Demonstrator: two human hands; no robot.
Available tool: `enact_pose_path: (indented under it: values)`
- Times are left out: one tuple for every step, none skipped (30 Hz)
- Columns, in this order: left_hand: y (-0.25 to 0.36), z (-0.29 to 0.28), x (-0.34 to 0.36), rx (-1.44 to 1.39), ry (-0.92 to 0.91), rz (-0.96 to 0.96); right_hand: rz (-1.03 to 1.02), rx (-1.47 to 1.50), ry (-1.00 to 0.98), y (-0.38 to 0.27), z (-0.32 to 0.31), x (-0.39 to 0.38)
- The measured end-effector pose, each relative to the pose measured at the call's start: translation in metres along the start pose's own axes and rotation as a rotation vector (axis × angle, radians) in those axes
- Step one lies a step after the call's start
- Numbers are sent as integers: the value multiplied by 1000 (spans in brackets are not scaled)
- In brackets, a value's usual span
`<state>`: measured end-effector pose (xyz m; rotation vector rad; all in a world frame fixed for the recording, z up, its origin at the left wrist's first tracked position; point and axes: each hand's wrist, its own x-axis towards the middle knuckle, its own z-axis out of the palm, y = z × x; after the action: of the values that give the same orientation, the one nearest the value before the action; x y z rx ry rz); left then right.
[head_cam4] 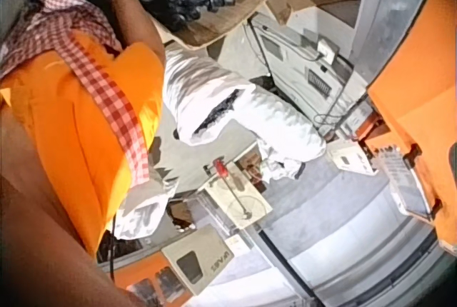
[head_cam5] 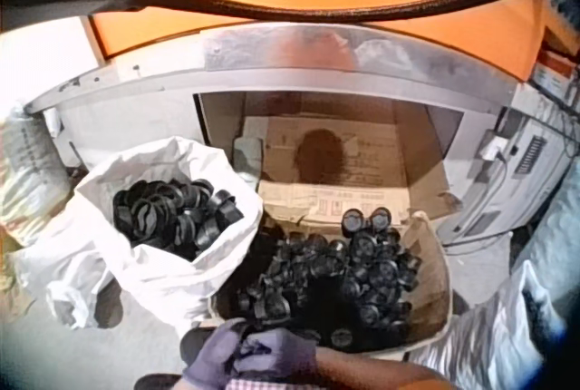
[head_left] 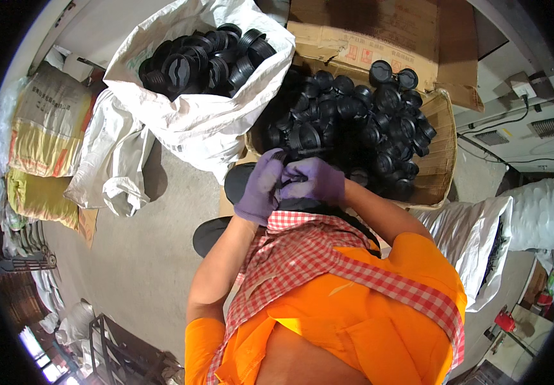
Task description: The person picks up plastic caps from a box and places them into two white bags.
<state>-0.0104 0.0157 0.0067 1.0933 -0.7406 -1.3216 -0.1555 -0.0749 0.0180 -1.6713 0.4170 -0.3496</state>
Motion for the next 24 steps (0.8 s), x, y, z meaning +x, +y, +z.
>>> enact_pose_path:
  values:
    - [1,3,-3,-229,80,-137,-63,-64,-28,7,4,1]
    - [2,2,-3,-314,116,-200,-129,-132,-52,7,5,3]
    - [2,-1,-4,-399,151,-265,-179,-100,-28,3,7,2]
    - [3,-4,-4,-484,184,-330,-113,-106,63,2,8,-2]
    - [8,-8,-5,-625,211,-386,-45,-113,155,3,6,-7]
    - [13,-10,-7,-539,333,-398,24,-119,247,4,3,-11]
    - [10,-23,-9,-484,242,-388,-57,-205,313,5,-2,-15]
    - [11,-29,-11,-436,153,-376,-134,-295,372,6,-10,-20]
    - [12,-31,-13,-390,127,-416,-213,-385,430,7,-18,-24]
    - [13,-33,-16,-344,102,-455,-292,-474,485,6,-23,-26]
    - [16,-31,-17,-290,75,-496,-345,-520,410,1,-21,-23]
    - [10,-32,-18,-270,102,-442,-260,-433,283,-4,-18,-22]
    - [-3,-34,-18,-251,129,-387,-175,-345,155,-9,-16,-20]
    - [-8,-35,-17,-229,152,-329,-94,-258,32,-14,-14,-18]
    - [20,-18,-17,-448,125,-471,-106,-276,32,-18,-16,-17]
    - [34,-12,-18,-547,181,-496,-119,-294,31,-21,-17,-17]
    - [32,-15,-17,-524,178,-497,-127,-314,21,-25,-16,-19]
    - [31,-19,-16,-500,175,-498,-135,-335,11,-28,-13,-20]
    - [32,-19,-16,-458,169,-487,-103,-232,80,-20,-2,-20]
    - [34,-18,-17,-412,166,-475,-137,-294,85,-13,3,-16]
    - [35,-16,-18,-367,161,-462,-172,-356,90,-9,7,-12]
    - [34,-15,-19,-159,143,-382,-173,-495,114,-7,3,-16]
    - [34,-13,-20,54,121,-299,-172,-633,144,-17,-2,-17]
    - [36,-10,-22,264,96,-213,-207,-702,56,-8,-2,-16]
